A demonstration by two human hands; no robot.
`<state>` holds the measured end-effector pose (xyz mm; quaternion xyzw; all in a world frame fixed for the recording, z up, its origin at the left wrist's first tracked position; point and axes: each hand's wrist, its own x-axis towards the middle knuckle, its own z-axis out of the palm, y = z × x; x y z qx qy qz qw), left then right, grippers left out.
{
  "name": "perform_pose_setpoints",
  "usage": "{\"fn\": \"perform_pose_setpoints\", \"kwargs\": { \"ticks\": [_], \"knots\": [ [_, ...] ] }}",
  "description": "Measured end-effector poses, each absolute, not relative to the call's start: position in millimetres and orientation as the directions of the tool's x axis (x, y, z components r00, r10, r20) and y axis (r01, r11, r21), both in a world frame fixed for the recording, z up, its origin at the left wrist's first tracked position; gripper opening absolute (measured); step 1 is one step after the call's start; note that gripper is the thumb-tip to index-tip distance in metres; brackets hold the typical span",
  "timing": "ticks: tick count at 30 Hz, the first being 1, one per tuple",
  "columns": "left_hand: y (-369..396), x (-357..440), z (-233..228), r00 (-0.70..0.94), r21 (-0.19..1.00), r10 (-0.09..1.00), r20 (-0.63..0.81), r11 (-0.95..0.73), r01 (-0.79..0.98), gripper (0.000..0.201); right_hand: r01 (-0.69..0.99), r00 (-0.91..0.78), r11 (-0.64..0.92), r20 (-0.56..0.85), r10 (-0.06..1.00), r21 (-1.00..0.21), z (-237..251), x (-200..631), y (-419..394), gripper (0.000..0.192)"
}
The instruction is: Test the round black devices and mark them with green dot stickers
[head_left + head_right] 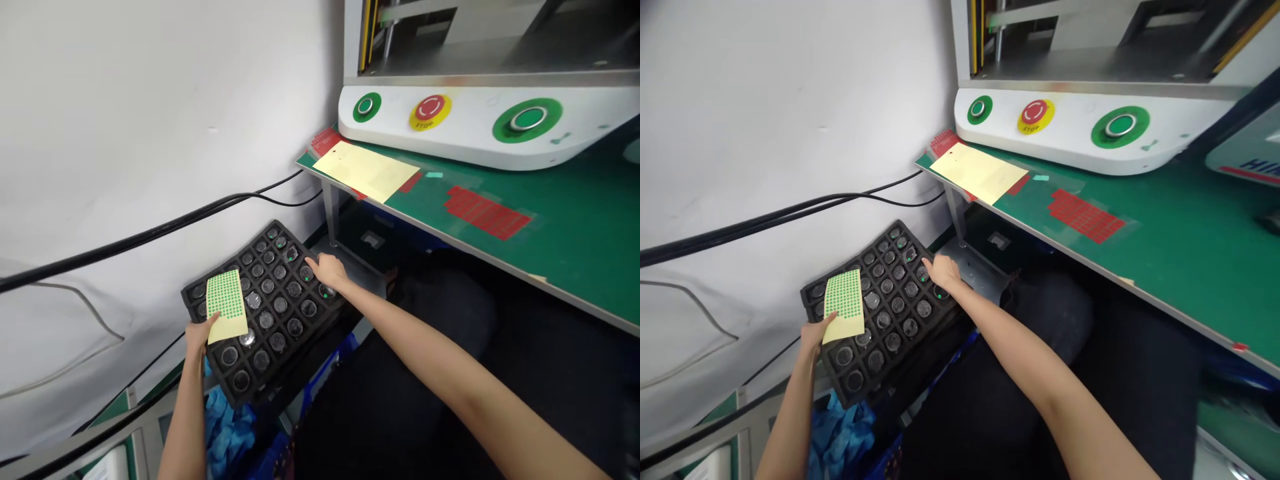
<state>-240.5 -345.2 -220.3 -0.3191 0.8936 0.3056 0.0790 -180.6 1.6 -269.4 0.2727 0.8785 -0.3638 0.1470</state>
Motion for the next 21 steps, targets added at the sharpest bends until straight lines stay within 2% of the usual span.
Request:
{"fn": "perform_pose_setpoints", "kwargs": {
  "ticks": [2,7,12,16,21],
  "knots": [
    [-340.6,-241.2,-210.2,-0.809,0.551,-0.505,-0.300,0.600,-0.579,0.024,0.600,-0.800,0.573,-0.432,0.417,-0.558,-254.6,-169.1,5.1,0.035],
    [-326.7,-250.9,-181.6,-0.864,0.661,-0.409,-0.294,0.566,-0.492,0.045,0.633,-0.762,0.523,-0.340,0.552,-0.571,-205.4,-114.8,22.4,0.046],
    [-287.9,-262.1,-149.6,-0.907,0.678,-0.193,-0.375,0.609,-0.410,0.038,0.691,-0.642,0.387,-0.272,0.717,-0.611,-162.2,-21.3,9.3,0.036],
    [-234.7,-259.5,-133.3,-0.903,0.629,0.010,-0.430,0.721,-0.292,0.039,0.752,-0.440,0.185,-0.272,0.856,-0.633,-154.1,51.5,-23.9,0.031],
    [-162.5,-237.5,-132.4,-0.843,0.586,0.237,-0.482,0.803,-0.109,0.033,0.707,-0.156,-0.064,-0.244,0.957,-0.704,-166.5,114.1,-57.4,0.042]
  ]
}}
